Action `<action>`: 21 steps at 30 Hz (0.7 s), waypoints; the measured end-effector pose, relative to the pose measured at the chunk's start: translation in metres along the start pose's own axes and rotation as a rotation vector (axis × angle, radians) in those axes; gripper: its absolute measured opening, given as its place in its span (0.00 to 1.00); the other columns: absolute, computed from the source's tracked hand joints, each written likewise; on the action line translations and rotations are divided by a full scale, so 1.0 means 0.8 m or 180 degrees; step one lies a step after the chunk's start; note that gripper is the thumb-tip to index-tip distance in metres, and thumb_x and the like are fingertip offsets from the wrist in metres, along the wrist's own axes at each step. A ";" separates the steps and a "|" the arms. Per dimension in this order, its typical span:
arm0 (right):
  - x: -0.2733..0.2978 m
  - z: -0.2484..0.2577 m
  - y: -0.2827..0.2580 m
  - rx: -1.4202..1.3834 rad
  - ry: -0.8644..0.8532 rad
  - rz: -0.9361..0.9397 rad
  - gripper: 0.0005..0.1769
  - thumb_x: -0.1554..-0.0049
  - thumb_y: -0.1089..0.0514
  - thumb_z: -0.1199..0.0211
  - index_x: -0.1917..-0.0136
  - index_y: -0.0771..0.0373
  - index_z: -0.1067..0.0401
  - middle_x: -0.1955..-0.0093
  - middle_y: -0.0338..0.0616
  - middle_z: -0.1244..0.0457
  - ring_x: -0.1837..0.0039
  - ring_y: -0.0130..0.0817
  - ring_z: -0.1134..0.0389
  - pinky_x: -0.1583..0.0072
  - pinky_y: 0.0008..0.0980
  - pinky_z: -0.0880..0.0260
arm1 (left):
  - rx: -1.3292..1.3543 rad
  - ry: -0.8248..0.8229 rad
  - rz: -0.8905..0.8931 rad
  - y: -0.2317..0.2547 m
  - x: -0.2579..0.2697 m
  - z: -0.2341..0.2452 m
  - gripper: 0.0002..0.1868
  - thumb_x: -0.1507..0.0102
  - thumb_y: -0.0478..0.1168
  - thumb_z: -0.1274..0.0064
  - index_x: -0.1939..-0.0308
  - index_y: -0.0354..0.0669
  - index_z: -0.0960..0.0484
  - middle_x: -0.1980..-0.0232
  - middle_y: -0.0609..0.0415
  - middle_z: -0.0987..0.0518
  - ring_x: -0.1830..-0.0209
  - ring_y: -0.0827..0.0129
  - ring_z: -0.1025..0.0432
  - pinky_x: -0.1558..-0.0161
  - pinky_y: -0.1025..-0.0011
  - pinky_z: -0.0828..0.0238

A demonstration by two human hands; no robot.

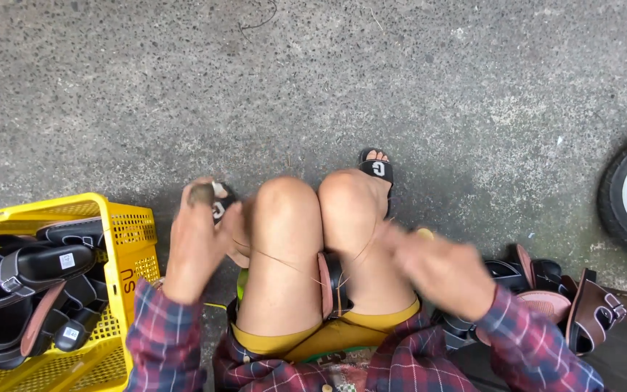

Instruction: Hand-stitching the sole of a sandal using a needle and thread while sitting on the floor.

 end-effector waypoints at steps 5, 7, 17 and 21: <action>0.020 0.004 -0.087 -0.0658 -0.0085 0.1309 0.24 0.49 0.58 0.44 0.39 0.45 0.31 0.61 0.34 0.37 0.78 0.31 0.42 0.76 0.29 0.43 | 0.0544 -0.0292 -0.1712 0.103 0.062 -0.011 0.28 0.49 0.45 0.42 0.45 0.43 0.28 0.33 0.46 0.34 0.28 0.47 0.46 0.35 0.45 0.58; 0.017 0.003 -0.086 -0.0634 -0.0079 0.1350 0.24 0.49 0.58 0.44 0.39 0.44 0.30 0.62 0.33 0.36 0.78 0.31 0.41 0.76 0.29 0.42 | 0.0417 -0.0666 -0.1625 0.090 0.077 -0.055 0.33 0.52 0.53 0.41 0.45 0.46 0.26 0.31 0.47 0.37 0.27 0.48 0.54 0.35 0.39 0.71; 0.002 -0.015 -0.076 -0.0223 -0.0493 0.1811 0.23 0.47 0.50 0.44 0.37 0.37 0.32 0.67 0.33 0.40 0.79 0.32 0.44 0.75 0.30 0.43 | 0.0331 -0.0785 -0.1585 0.096 0.086 -0.084 0.25 0.62 0.59 0.38 0.68 0.50 0.12 0.36 0.52 0.30 0.26 0.50 0.62 0.36 0.36 0.88; -0.004 -0.008 -0.085 -0.0060 -0.0576 0.2101 0.24 0.47 0.51 0.45 0.37 0.38 0.33 0.67 0.34 0.41 0.78 0.33 0.44 0.75 0.30 0.44 | 0.0252 -0.0723 -0.1508 0.094 0.085 -0.089 0.34 0.64 0.61 0.38 0.61 0.45 0.14 0.36 0.54 0.29 0.26 0.51 0.61 0.35 0.34 0.84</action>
Point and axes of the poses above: each hand's wrist, its own x-axis away from the middle knuckle, its own z-axis out of the back of the hand, y = z × x, the point moved 8 cm from there along -x, towards the middle knuckle
